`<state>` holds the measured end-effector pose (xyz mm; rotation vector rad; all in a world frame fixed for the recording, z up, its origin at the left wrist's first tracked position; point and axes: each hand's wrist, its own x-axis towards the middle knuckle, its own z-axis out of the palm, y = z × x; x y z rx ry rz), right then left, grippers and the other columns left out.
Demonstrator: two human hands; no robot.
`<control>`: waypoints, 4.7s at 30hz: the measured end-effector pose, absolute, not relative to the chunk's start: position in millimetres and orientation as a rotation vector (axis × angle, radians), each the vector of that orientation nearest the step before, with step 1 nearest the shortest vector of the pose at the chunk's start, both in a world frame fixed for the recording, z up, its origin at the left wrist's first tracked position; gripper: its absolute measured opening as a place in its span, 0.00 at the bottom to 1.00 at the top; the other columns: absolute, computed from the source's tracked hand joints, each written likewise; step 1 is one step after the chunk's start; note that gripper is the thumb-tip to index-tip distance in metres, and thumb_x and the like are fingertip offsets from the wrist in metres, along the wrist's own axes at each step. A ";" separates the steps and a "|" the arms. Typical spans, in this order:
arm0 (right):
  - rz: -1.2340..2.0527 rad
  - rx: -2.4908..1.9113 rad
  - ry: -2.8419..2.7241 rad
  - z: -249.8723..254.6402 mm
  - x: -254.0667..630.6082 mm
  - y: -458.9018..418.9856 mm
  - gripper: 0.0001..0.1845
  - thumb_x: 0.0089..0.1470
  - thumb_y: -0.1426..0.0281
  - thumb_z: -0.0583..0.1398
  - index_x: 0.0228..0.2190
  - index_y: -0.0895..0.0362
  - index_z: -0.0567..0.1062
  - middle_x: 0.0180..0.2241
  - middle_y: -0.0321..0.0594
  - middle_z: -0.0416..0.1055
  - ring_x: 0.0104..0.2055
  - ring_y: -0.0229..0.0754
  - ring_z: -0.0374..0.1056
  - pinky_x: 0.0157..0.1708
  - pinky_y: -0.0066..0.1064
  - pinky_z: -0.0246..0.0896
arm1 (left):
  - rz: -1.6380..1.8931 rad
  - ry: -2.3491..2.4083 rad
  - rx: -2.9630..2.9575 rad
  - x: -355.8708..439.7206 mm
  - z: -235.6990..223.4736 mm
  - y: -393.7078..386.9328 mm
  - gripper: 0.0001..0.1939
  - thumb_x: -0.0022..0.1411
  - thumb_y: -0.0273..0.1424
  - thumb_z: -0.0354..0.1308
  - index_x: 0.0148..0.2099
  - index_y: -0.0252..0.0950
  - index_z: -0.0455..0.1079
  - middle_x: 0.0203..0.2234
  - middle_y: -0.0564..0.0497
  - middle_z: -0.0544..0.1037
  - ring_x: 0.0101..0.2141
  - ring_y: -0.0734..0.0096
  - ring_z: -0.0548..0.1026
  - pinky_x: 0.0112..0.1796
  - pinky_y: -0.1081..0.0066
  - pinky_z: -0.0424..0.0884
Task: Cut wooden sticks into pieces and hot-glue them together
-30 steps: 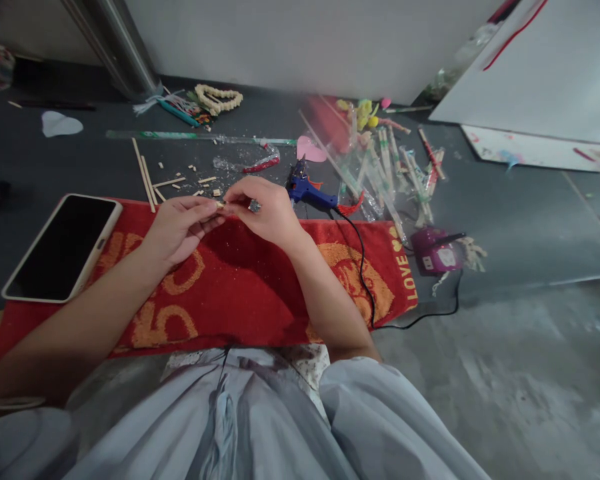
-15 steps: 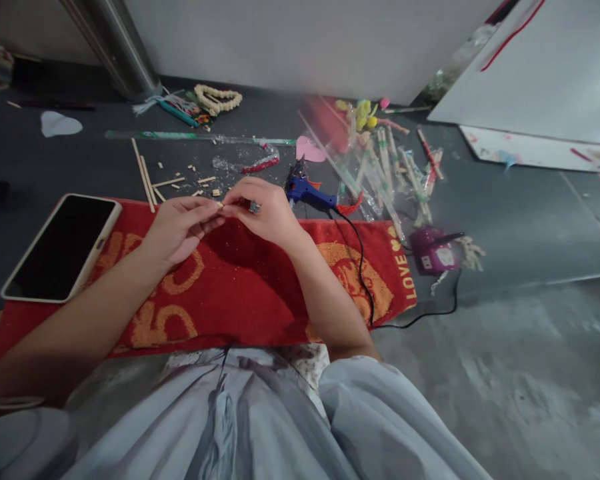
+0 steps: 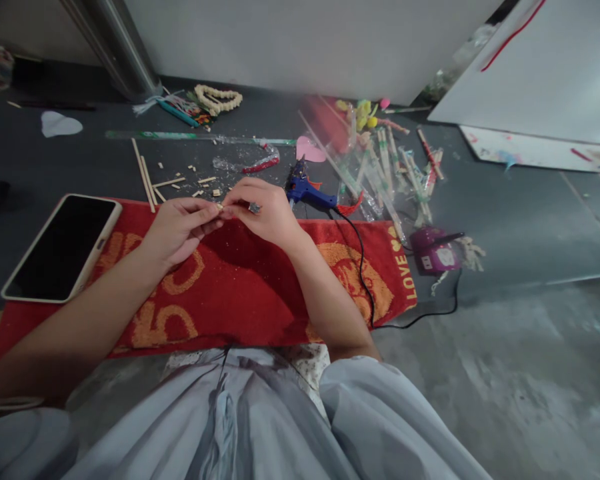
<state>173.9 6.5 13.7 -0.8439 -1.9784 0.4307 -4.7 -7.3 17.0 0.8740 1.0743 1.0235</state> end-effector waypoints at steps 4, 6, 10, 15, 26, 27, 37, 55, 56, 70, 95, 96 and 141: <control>0.407 -0.826 -1.970 12.5 173.3 6.7 0.08 0.55 0.75 0.58 0.28 0.56 0.77 0.31 0.36 0.76 0.33 0.35 0.70 0.36 0.29 0.65 | 1.020 1.081 0.878 -4.7 16.7 -7.4 0.11 0.42 0.32 0.74 0.28 0.33 0.77 0.26 0.49 0.81 0.29 0.72 0.78 0.40 0.68 0.76; 0.407 -0.812 -1.960 11.9 172.9 6.7 0.08 0.54 0.75 0.58 0.27 0.57 0.77 0.30 0.36 0.76 0.33 0.35 0.70 0.36 0.29 0.65 | 1.023 1.069 0.877 -4.7 16.4 -7.5 0.11 0.42 0.32 0.74 0.27 0.33 0.77 0.26 0.49 0.81 0.29 0.73 0.78 0.39 0.69 0.76; 0.421 -0.829 -1.967 11.2 172.3 6.5 0.09 0.55 0.74 0.58 0.27 0.57 0.77 0.30 0.36 0.76 0.33 0.35 0.70 0.36 0.29 0.65 | 1.030 1.072 0.891 -4.4 16.6 -7.7 0.12 0.40 0.32 0.74 0.26 0.33 0.77 0.24 0.50 0.80 0.27 0.75 0.77 0.38 0.70 0.75; 0.439 -0.837 -1.969 10.7 171.8 6.0 0.09 0.55 0.74 0.58 0.26 0.57 0.77 0.30 0.37 0.76 0.33 0.35 0.70 0.35 0.29 0.65 | 1.023 1.103 0.917 -3.7 17.0 -8.0 0.12 0.40 0.33 0.75 0.25 0.34 0.76 0.22 0.51 0.79 0.26 0.74 0.76 0.36 0.71 0.74; 0.362 -0.851 -2.019 12.0 173.8 6.7 0.10 0.57 0.73 0.56 0.28 0.56 0.76 0.32 0.38 0.75 0.35 0.36 0.70 0.37 0.31 0.65 | 1.074 1.084 0.926 -1.9 14.7 -7.6 0.09 0.43 0.31 0.73 0.26 0.35 0.77 0.23 0.51 0.79 0.26 0.74 0.76 0.38 0.70 0.75; 0.342 -0.852 -2.026 12.4 174.1 6.6 0.10 0.58 0.73 0.56 0.29 0.56 0.76 0.32 0.38 0.75 0.36 0.36 0.70 0.38 0.31 0.65 | 1.074 1.072 0.929 -1.9 14.7 -7.4 0.09 0.43 0.32 0.73 0.26 0.35 0.77 0.23 0.51 0.79 0.27 0.73 0.77 0.38 0.69 0.76; 0.271 -0.825 -2.062 12.0 174.9 5.7 0.11 0.60 0.73 0.54 0.30 0.56 0.76 0.33 0.38 0.74 0.39 0.38 0.69 0.42 0.34 0.65 | 1.026 1.049 0.927 -2.4 19.4 -9.9 0.09 0.45 0.32 0.72 0.26 0.34 0.76 0.25 0.48 0.80 0.32 0.66 0.81 0.41 0.65 0.78; 0.195 -0.802 -2.130 10.5 176.8 6.3 0.11 0.60 0.75 0.54 0.31 0.56 0.75 0.35 0.39 0.73 0.40 0.39 0.69 0.43 0.33 0.65 | 1.021 1.018 0.952 -5.0 12.7 -8.7 0.12 0.43 0.35 0.73 0.28 0.34 0.77 0.26 0.49 0.81 0.30 0.69 0.81 0.41 0.65 0.78; 0.189 -0.804 -2.132 10.5 176.9 6.3 0.11 0.60 0.76 0.54 0.31 0.56 0.75 0.35 0.39 0.73 0.40 0.39 0.69 0.43 0.33 0.65 | 1.022 1.021 0.950 -4.8 13.0 -8.8 0.12 0.43 0.35 0.73 0.28 0.34 0.77 0.26 0.49 0.81 0.30 0.69 0.80 0.41 0.66 0.78; 0.071 -0.883 -2.125 10.4 174.2 4.7 0.10 0.62 0.73 0.54 0.34 0.57 0.75 0.35 0.41 0.73 0.41 0.40 0.69 0.43 0.35 0.66 | 1.152 1.053 0.904 0.3 18.1 -9.4 0.07 0.44 0.29 0.72 0.28 0.35 0.79 0.27 0.50 0.81 0.29 0.70 0.79 0.34 0.69 0.79; 0.147 -0.966 -2.042 9.3 169.4 2.1 0.13 0.63 0.68 0.55 0.37 0.55 0.80 0.35 0.41 0.74 0.40 0.39 0.70 0.43 0.35 0.68 | 1.160 1.011 0.934 -0.4 18.2 -8.3 0.06 0.48 0.31 0.70 0.30 0.35 0.78 0.27 0.51 0.81 0.30 0.71 0.79 0.33 0.68 0.80; 0.122 -0.954 -2.045 9.0 169.5 2.2 0.13 0.64 0.68 0.55 0.37 0.55 0.80 0.35 0.41 0.73 0.40 0.39 0.70 0.42 0.35 0.68 | 1.152 0.995 0.930 -0.7 18.2 -8.4 0.06 0.48 0.31 0.70 0.30 0.35 0.78 0.27 0.51 0.81 0.30 0.70 0.79 0.33 0.68 0.80; 0.302 -1.354 -1.964 4.5 201.1 24.9 0.04 0.53 0.73 0.60 0.27 0.58 0.73 0.27 0.38 0.70 0.30 0.37 0.63 0.34 0.31 0.58 | 1.030 1.021 0.931 -4.3 20.3 -8.0 0.08 0.49 0.33 0.68 0.32 0.35 0.78 0.31 0.46 0.82 0.35 0.67 0.80 0.30 0.75 0.75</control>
